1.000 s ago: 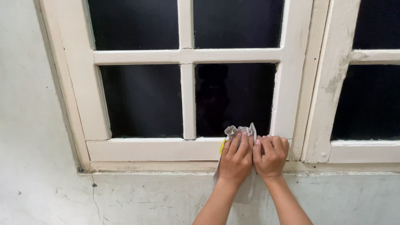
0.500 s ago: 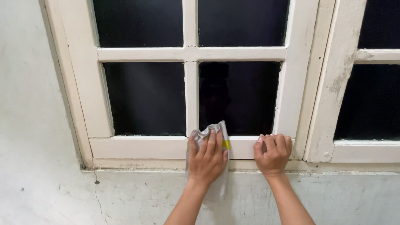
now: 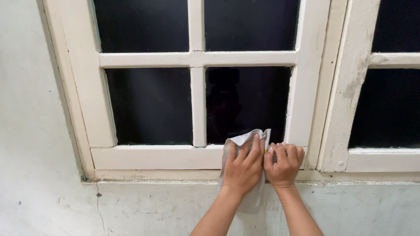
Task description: The person sprays a cleaning solution from a yellow bottle onto a white window frame and then wipes the surface with a white cloth. The person systematically cleans the frame and the glass panes of the window.
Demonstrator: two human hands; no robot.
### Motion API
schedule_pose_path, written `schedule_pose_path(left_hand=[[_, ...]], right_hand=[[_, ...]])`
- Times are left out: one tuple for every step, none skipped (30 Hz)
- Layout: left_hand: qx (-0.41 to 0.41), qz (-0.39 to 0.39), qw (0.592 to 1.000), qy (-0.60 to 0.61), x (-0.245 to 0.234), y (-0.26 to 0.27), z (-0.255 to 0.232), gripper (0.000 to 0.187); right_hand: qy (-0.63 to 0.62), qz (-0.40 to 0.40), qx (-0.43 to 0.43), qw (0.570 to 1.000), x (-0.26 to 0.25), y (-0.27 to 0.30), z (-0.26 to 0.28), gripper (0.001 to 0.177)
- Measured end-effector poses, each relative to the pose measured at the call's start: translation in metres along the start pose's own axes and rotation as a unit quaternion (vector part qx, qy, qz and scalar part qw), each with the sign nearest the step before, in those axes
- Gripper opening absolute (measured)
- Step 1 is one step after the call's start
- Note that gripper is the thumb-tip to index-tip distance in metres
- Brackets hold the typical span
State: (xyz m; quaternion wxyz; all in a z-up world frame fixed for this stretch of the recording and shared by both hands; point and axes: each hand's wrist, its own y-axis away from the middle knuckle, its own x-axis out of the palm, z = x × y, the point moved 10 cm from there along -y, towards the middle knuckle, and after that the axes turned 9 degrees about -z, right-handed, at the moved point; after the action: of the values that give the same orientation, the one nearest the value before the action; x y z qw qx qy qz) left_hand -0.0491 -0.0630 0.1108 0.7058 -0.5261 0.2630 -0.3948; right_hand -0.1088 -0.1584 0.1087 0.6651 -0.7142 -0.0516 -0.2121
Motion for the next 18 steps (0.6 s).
schedule_pose_path(left_hand=[[0.01, -0.006, 1.0, -0.004, 0.0, -0.004, -0.004, 0.052], [0.015, -0.003, 1.0, -0.003, 0.001, -0.006, -0.004, 0.053], [0.02, 0.0, 1.0, -0.003, 0.001, -0.006, -0.003, 0.054], [0.025, 0.004, 1.0, -0.003, 0.002, -0.006, -0.001, 0.054], [0.026, 0.013, 1.0, -0.004, 0.003, -0.004, 0.003, 0.057], [0.028, 0.022, 0.999, -0.006, 0.004, -0.002, 0.009, 0.059], [0.029, 0.03, 0.999, -0.008, 0.004, -0.002, 0.014, 0.062], [0.014, 0.048, 0.999, -0.018, 0.006, 0.0, 0.022, 0.064], [0.0, 0.065, 0.997, -0.029, 0.008, 0.002, 0.03, 0.066], [-0.015, 0.082, 0.996, -0.039, 0.01, 0.005, 0.038, 0.068], [-0.033, 0.069, 0.996, -0.056, 0.005, 0.006, 0.047, 0.068], [-0.05, 0.055, 0.995, -0.072, 0.0, 0.007, 0.056, 0.068], [-0.066, 0.043, 0.993, -0.09, -0.005, 0.009, 0.063, 0.068], [-0.08, 0.05, 0.992, -0.087, -0.005, 0.012, 0.069, 0.07], [-0.094, 0.057, 0.99, -0.085, -0.007, 0.018, 0.073, 0.071], [-0.109, 0.063, 0.989, -0.083, -0.008, 0.023, 0.077, 0.072], [-0.11, 0.062, 0.989, -0.077, -0.009, 0.026, 0.077, 0.073], [-0.11, 0.06, 0.99, -0.071, -0.01, 0.029, 0.075, 0.075]], right_hand=[[-0.002, 0.004, 0.001, 1.0, 0.0, 0.0, -0.001, 0.002], [-0.003, 0.008, -0.003, 1.0, 0.0, -0.001, -0.001, 0.002], [-0.005, 0.012, -0.005, 1.0, 0.0, -0.001, -0.001, 0.002], [-0.006, 0.017, -0.007, 1.0, 0.0, -0.002, -0.001, 0.002], [-0.01, 0.019, -0.012, 1.0, -0.001, -0.002, 0.0, 0.005], [-0.014, 0.021, -0.017, 1.0, -0.002, -0.002, 0.0, 0.007], [-0.018, 0.023, -0.023, 0.999, -0.003, -0.004, 0.001, 0.009], [-0.016, 0.024, -0.021, 0.999, -0.003, -0.004, 0.0, 0.009], [-0.013, 0.026, -0.019, 0.999, -0.002, -0.004, -0.001, 0.009], [-0.011, 0.027, -0.017, 0.999, -0.002, -0.003, -0.001, 0.009], [-0.01, 0.027, -0.016, 0.999, -0.001, -0.003, -0.001, 0.009], [-0.008, 0.026, -0.016, 1.0, -0.001, -0.003, -0.001, 0.009], [-0.007, 0.025, -0.013, 1.0, 0.0, -0.002, -0.002, 0.009], [-0.006, 0.021, -0.012, 1.0, -0.001, -0.002, -0.002, 0.008], [-0.007, 0.018, -0.012, 1.0, -0.001, -0.002, -0.002, 0.007], [-0.008, 0.014, -0.012, 1.0, 0.0, -0.001, -0.002, 0.006], [-0.003, 0.013, -0.012, 1.0, 0.001, -0.002, -0.002, 0.004], [0.003, 0.013, -0.012, 1.0, 0.002, -0.003, -0.003, 0.002]])
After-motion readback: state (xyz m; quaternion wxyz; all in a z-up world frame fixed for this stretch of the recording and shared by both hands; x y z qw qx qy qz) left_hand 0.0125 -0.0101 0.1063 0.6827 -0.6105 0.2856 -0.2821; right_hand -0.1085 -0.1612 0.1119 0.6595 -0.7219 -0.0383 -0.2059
